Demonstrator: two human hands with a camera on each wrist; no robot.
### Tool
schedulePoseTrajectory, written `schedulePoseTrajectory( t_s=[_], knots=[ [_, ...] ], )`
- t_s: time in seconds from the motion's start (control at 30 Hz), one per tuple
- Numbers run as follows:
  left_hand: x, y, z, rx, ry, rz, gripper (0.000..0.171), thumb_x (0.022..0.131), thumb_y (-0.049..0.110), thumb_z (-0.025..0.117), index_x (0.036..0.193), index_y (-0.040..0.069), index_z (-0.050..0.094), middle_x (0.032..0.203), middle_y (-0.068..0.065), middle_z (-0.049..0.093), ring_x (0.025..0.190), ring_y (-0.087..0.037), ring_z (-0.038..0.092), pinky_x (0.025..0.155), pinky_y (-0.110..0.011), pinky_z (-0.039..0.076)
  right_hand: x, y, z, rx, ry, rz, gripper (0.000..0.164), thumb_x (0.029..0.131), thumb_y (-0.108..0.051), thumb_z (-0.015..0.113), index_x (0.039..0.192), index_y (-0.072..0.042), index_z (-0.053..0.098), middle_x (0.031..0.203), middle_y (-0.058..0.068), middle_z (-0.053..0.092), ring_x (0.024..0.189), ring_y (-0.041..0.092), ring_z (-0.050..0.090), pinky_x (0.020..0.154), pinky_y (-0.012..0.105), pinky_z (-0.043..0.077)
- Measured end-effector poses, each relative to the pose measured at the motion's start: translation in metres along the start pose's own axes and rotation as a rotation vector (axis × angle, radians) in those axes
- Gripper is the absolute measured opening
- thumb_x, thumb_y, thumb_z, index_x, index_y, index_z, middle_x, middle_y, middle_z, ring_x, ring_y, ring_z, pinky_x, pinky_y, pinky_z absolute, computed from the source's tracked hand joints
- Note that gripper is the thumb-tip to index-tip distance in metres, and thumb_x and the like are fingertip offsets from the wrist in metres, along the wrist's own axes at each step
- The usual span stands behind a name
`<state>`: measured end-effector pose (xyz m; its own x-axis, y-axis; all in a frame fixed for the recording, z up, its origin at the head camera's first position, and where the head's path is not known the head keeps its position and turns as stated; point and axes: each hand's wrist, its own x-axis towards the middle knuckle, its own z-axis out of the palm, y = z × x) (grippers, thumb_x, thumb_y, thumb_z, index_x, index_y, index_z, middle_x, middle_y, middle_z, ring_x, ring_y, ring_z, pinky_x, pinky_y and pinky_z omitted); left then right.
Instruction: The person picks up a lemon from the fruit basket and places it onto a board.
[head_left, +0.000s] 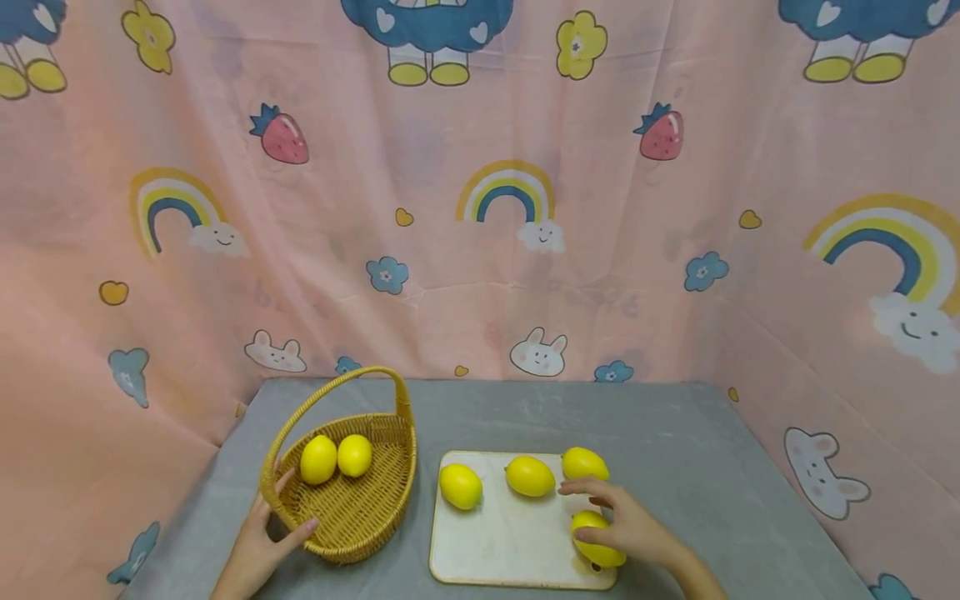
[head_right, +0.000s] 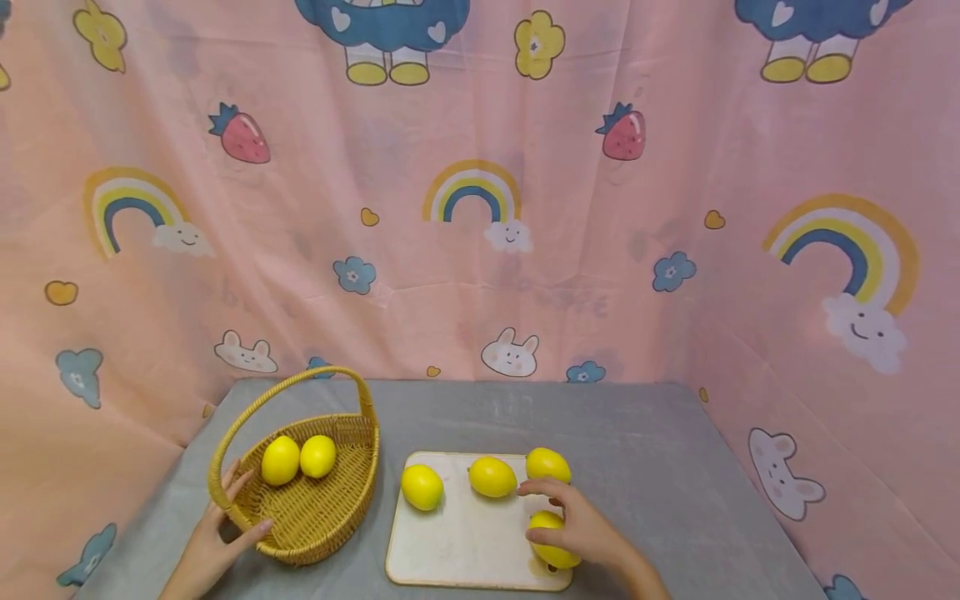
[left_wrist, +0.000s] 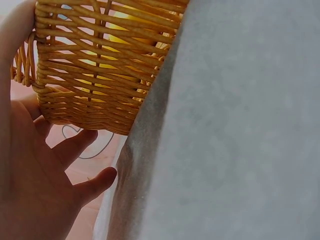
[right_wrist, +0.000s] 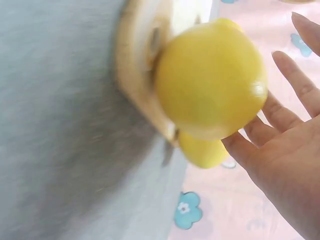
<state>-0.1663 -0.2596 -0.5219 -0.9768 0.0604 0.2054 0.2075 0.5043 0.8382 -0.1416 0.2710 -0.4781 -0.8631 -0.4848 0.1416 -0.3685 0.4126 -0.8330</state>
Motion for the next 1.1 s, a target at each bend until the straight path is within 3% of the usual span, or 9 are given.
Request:
schedulePoseTrajectory(
  t_s=[0.1, 0.2, 0.3, 0.4, 0.53, 0.77, 1.1],
  knots=[
    [0.001, 0.000, 0.000, 0.001, 0.002, 0.002, 0.086, 0.088, 0.022, 0.079, 0.157, 0.010, 0.030, 0.165, -0.021, 0.003, 0.144, -0.055, 0.006, 0.104, -0.079, 0.016, 0.010, -0.006, 0.001, -0.037, 0.027, -0.032, 0.046, 0.093, -0.018, 0.072, 0.133, 0.000, 0.059, 0.132, 0.016, 0.061, 0.124, 0.020, 0.053, 0.099, 0.059, 0.046],
    [0.001, -0.001, 0.000, -0.001, 0.000, 0.001, 0.085, 0.088, 0.021, 0.079, 0.157, 0.010, 0.030, 0.165, -0.021, 0.003, 0.144, -0.055, 0.006, 0.103, -0.079, 0.015, 0.022, -0.016, 0.005, -0.028, 0.034, -0.023, 0.047, 0.092, -0.024, 0.073, 0.133, -0.003, 0.059, 0.135, 0.014, 0.059, 0.128, 0.025, 0.051, 0.105, 0.057, 0.042],
    [0.001, -0.001, 0.000, -0.003, -0.004, -0.002, 0.085, 0.088, 0.022, 0.078, 0.157, 0.010, 0.030, 0.165, -0.021, 0.002, 0.145, -0.055, 0.005, 0.103, -0.079, 0.015, 0.035, -0.030, 0.009, -0.001, 0.019, -0.016, 0.046, 0.092, -0.024, 0.073, 0.133, -0.005, 0.060, 0.139, 0.016, 0.055, 0.130, 0.038, 0.047, 0.105, 0.068, 0.035],
    [0.000, -0.001, 0.000, -0.002, -0.004, -0.003, 0.085, 0.088, 0.022, 0.078, 0.157, 0.009, 0.030, 0.165, -0.021, 0.002, 0.145, -0.055, 0.004, 0.103, -0.079, 0.015, 0.049, -0.043, 0.014, -0.004, 0.005, -0.033, 0.042, 0.092, -0.022, 0.073, 0.132, -0.010, 0.062, 0.140, 0.015, 0.054, 0.131, 0.044, 0.045, 0.104, 0.070, 0.033],
    [0.001, 0.000, 0.000, 0.002, -0.002, -0.011, 0.085, 0.088, 0.021, 0.078, 0.157, 0.008, 0.030, 0.165, -0.021, 0.001, 0.144, -0.056, 0.004, 0.102, -0.080, 0.015, 0.074, -0.058, 0.024, -0.025, -0.024, -0.065, 0.039, 0.092, -0.023, 0.073, 0.130, -0.016, 0.065, 0.140, 0.010, 0.055, 0.133, 0.038, 0.045, 0.106, 0.067, 0.034],
    [0.002, 0.001, -0.001, 0.017, -0.001, 0.000, 0.085, 0.088, 0.022, 0.078, 0.157, 0.011, 0.030, 0.166, -0.018, 0.001, 0.144, -0.056, 0.005, 0.101, -0.081, 0.016, 0.116, -0.085, 0.045, -0.052, -0.104, -0.166, 0.040, 0.092, -0.026, 0.072, 0.130, -0.016, 0.066, 0.137, -0.001, 0.058, 0.133, 0.025, 0.047, 0.109, 0.055, 0.038],
    [0.000, 0.001, -0.001, 0.002, -0.004, -0.011, 0.085, 0.088, 0.021, 0.078, 0.158, 0.011, 0.029, 0.165, -0.018, 0.000, 0.144, -0.057, 0.005, 0.102, -0.081, 0.016, 0.168, -0.103, 0.095, -0.093, -0.227, -0.219, 0.044, 0.092, -0.017, 0.069, 0.135, -0.010, 0.062, 0.138, 0.005, 0.057, 0.134, 0.019, 0.046, 0.112, 0.041, 0.037]
  ],
)
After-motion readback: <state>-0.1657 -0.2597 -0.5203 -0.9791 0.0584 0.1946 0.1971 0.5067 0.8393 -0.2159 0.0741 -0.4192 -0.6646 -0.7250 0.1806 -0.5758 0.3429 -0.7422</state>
